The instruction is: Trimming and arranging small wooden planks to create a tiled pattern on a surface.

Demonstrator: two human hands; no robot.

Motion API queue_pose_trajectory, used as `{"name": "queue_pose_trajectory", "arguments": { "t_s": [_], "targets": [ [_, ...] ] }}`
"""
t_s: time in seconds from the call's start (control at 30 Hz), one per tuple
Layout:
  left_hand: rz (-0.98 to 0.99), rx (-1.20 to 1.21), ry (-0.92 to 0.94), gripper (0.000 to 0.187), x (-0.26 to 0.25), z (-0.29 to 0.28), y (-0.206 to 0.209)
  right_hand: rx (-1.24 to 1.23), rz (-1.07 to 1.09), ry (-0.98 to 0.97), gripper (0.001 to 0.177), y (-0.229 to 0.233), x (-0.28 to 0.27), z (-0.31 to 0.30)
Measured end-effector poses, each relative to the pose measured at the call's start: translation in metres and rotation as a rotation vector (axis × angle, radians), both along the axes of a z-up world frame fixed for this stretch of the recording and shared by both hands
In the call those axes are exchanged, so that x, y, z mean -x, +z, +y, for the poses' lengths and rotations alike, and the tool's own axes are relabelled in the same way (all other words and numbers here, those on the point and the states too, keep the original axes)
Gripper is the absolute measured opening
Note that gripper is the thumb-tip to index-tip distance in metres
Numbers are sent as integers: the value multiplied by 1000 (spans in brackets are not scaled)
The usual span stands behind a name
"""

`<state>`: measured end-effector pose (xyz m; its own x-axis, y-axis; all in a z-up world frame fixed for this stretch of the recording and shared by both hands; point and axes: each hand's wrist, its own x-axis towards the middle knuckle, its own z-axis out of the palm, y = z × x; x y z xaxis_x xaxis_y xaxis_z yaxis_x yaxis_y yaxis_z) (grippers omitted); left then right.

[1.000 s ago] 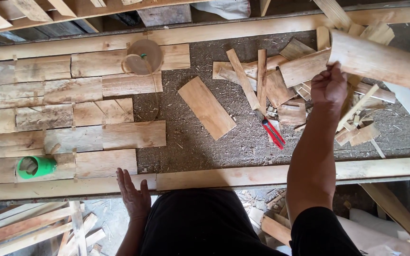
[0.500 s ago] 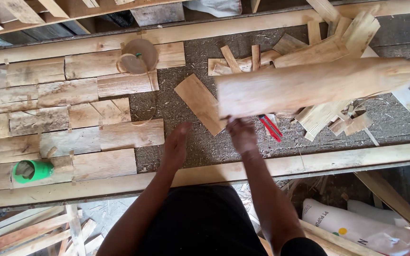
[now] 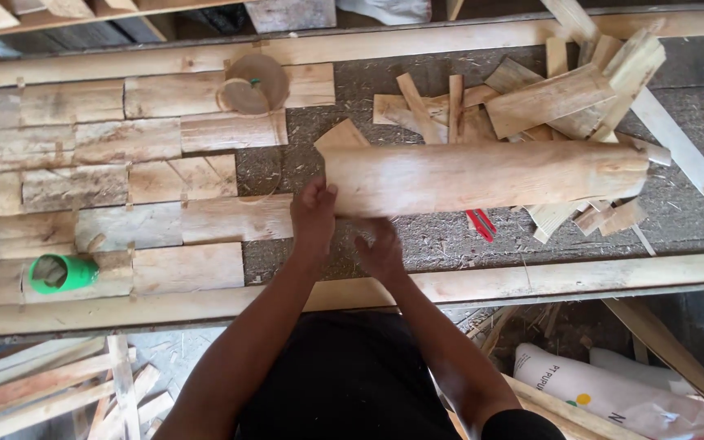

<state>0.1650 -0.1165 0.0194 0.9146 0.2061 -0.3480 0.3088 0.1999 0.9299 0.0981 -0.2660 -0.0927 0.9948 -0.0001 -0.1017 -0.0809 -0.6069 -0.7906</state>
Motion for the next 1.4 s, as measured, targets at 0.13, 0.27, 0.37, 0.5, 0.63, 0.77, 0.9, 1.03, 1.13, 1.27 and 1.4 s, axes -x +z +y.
{"name": "queue_pose_trajectory", "arguments": {
  "t_s": [0.13, 0.27, 0.37, 0.5, 0.63, 0.77, 0.9, 1.03, 1.13, 1.27, 1.4],
  "targets": [
    [-25, -85, 83, 28, -37, -5, 23, 380, -43, 91, 92, 16, -29, -2],
    [-99, 156, 74, 30, -63, -18, 64, 566, 184, 169, 112, 33, -53, 4],
    [-89, 197, 47, 29, -79, -29, 89, 672, 167, 144, 106, 14, -64, -4],
    [-133, 435, -29, 27, -86, -43, 122, 656, 15, 20, 94, -3, -71, -26],
    [-105, 496, -17, 29, -77, -55, 118, 651, 10, 47, 92, 11, -77, -36],
    [-92, 371, 69, 30, -56, -54, 79, 680, 70, 25, 93, 15, -76, -40],
    [-137, 29, 97, 31, -32, -36, 14, 723, 162, -55, 102, -5, -70, -55],
    [224, -18, 92, 22, -9, -18, 22, 769, 104, -78, 96, -42, -61, -88],
    [72, -108, 156, 34, 5, -10, -56, 835, 229, -36, 89, -21, -56, -100],
    [162, -115, 284, 26, 16, -8, -46, 855, 165, -32, 83, -37, -43, -128],
    [94, -194, 352, 29, 21, -6, -60, 893, 6, -48, 75, -29, -45, -143]
  ]
}}
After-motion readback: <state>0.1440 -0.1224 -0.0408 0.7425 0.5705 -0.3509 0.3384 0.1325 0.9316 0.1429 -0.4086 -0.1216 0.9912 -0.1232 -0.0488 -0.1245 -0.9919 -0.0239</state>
